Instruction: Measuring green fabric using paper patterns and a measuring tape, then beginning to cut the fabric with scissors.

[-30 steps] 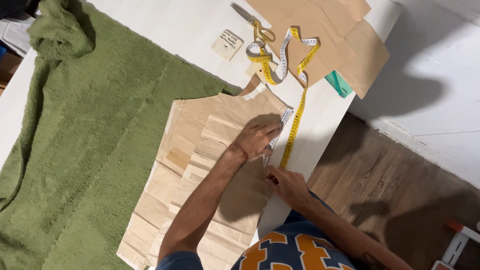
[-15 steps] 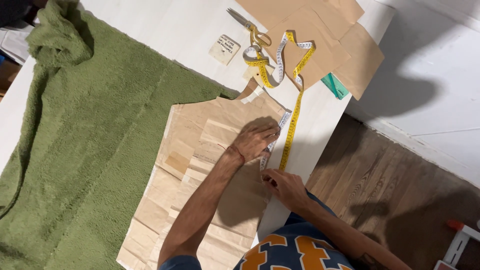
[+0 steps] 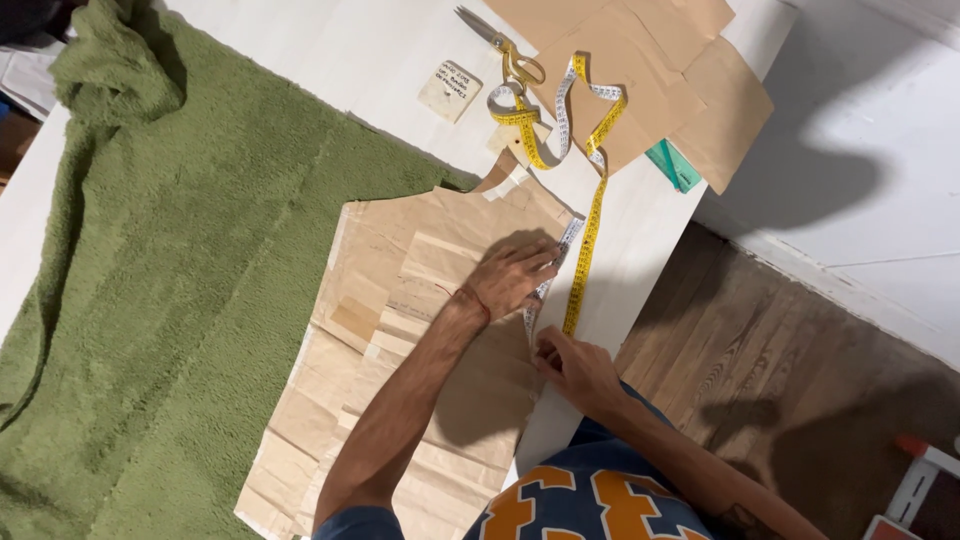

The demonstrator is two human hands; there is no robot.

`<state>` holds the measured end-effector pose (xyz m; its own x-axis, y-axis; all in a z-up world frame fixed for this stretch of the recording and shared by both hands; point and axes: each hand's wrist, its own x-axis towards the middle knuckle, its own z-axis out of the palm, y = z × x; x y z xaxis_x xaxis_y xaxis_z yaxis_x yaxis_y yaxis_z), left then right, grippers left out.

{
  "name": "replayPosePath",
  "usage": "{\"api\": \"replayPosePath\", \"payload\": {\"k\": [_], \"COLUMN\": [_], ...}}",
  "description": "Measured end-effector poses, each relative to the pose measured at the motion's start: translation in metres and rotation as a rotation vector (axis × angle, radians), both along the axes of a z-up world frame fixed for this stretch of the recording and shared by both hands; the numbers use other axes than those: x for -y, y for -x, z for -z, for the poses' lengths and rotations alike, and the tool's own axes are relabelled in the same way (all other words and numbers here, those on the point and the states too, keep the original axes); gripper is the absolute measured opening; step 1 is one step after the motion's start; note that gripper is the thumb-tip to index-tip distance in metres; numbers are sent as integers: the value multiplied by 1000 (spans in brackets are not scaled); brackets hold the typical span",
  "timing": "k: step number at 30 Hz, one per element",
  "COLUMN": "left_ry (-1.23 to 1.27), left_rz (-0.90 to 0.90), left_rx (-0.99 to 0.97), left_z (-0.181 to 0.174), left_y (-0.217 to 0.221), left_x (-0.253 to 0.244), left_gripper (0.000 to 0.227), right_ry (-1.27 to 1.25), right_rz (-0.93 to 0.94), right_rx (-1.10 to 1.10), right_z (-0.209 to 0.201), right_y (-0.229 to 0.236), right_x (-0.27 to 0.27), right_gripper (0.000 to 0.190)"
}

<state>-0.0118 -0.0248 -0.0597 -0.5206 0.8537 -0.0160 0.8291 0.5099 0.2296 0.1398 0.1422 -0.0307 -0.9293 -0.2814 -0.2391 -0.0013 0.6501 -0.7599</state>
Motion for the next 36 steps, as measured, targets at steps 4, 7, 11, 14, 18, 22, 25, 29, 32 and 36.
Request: {"api": "replayPosePath", "payload": {"k": [4,7,11,14,18,22,25,29,32,36], "left_ry": [5,-44,24,38,-40,-111,-171,-72,-169,-226], "left_rz": [-13,-9,55,83,-5,11,-1,-76,-106,-120], "left_rx": [17,37,-93,-151,11,-80,-13,14,44,-69], "left_z": [-11,-19,6,11,10,18,17,7,5,2], "left_y": [-2,-4,-17,-27,-40,-51,-58,-62,-64,-71], "left_x": [0,-1,6,12,22,36,38,33,34,39], "left_gripper": [68,68,47,34,24,32,21,34,42,30], "right_ry": [-130,7,25,-35,-21,124,192,87,84,200], "right_rz": [-3,-18,108,70,56,172,233,50,9,170], "right_rx": [153,170,350,258,221,380,413,159,106,312], "right_z": [-6,4,-21,-7,4,-6,-5,-5,-1,10], "right_y": [-2,-9,-2,-6,-13,-11,-12,-17,-20,-28], "right_x": [0,2,12,7,3,9,10,10,9,1], "right_gripper": [29,31,35,34,26,31,31,20,23,25]}}
